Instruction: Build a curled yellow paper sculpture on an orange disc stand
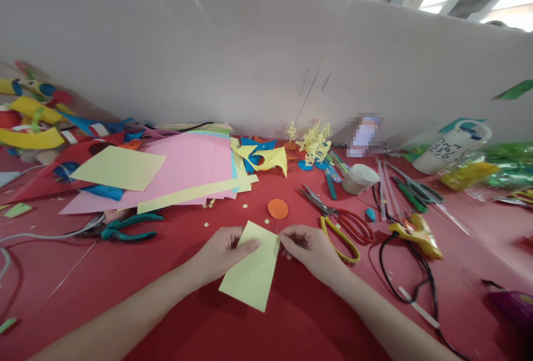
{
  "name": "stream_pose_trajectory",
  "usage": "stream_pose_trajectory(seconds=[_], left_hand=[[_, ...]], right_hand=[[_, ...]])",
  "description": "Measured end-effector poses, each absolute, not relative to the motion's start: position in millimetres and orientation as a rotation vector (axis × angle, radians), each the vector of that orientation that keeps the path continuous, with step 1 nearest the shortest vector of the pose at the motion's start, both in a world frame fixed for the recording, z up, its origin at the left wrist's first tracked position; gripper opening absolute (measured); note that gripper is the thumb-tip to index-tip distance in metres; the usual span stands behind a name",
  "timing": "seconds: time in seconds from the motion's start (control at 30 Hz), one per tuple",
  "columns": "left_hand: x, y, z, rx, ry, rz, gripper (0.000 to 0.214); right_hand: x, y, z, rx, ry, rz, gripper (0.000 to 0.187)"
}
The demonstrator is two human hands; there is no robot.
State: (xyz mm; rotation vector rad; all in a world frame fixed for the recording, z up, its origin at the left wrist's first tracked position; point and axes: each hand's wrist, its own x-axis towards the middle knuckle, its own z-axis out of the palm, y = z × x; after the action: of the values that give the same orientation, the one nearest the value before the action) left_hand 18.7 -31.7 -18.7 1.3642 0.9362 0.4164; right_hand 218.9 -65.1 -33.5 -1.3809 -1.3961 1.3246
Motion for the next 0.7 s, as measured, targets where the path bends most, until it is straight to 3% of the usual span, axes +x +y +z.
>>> stream_pose_trajectory(seconds=[0.53, 0.7], left_hand=[[19.8, -32.1, -16.0, 1.389, 0.922, 0.423, 0.033], [19.9, -32.5, -15.7, 1.379, 0.904, 0.429, 0.034]], right_hand=[[215.7, -65.9, -32.5, -1.403, -1.398, 1.296, 0.019], [218.8, -67.1, -31.2, -1.356, -1.466, 1.279, 0.025]])
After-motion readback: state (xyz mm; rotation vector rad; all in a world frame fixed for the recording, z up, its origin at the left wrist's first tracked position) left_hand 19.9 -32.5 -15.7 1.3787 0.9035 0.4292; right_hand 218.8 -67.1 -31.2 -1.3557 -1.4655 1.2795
